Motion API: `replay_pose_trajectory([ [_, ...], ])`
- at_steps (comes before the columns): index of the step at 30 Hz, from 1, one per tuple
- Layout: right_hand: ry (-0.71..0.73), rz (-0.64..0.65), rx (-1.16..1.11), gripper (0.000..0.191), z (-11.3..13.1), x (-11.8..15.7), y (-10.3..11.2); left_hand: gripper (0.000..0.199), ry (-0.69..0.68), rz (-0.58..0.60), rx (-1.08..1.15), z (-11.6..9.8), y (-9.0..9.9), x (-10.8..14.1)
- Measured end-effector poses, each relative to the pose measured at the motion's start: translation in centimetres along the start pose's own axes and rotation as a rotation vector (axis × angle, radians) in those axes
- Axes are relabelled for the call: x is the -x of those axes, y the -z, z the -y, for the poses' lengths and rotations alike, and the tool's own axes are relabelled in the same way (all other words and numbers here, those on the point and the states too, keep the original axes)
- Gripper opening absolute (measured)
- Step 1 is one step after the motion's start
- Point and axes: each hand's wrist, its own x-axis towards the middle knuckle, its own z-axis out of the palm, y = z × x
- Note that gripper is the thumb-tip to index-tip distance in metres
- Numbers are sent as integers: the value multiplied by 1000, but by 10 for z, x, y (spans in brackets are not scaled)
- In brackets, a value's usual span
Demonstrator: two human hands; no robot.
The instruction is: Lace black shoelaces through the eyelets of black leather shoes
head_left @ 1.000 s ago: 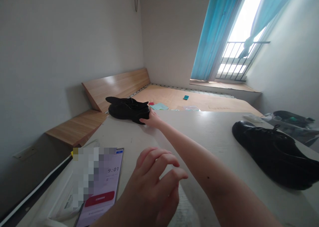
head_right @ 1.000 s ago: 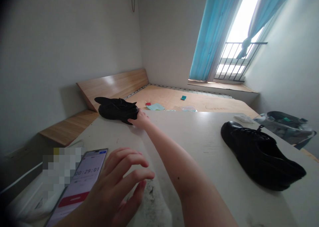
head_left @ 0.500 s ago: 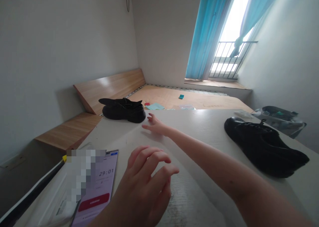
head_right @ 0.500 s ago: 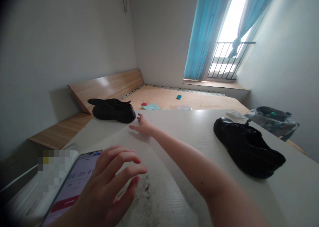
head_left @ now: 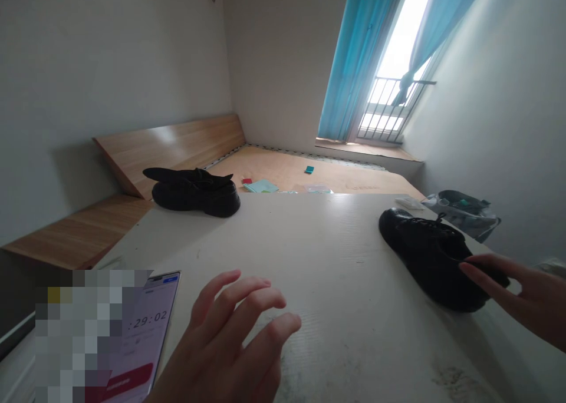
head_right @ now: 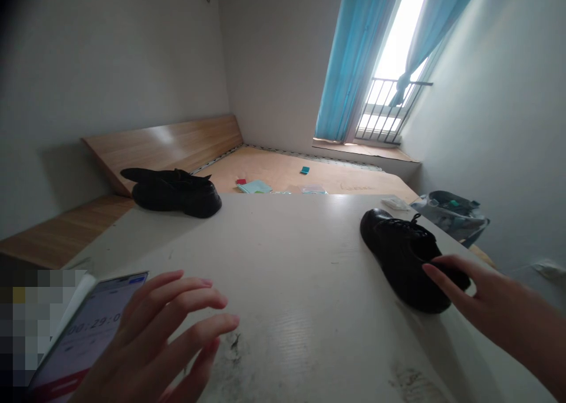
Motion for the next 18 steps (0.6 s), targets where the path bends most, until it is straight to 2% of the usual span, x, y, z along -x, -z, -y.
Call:
replay_pose_trajectory([
  [3,-81,124,-81,48,0,6,-2,28,-14,22,-6,4,0,0],
  [5,-116,134,-14,42,15,6,2,28,-24,33,-10,5,0,0],
  [7,-93,167,25,34,34,6,8,27,-23,38,-9,5,1,0],
  [9,-13,153,49,30,52,8,12,27,-22,40,-8,5,2,0],
  [13,226,37,32,34,95,20,12,28,-27,38,-24,3,3,0],
  [18,603,-29,-265,25,174,53,18,31,7,34,-119,6,1,-1],
])
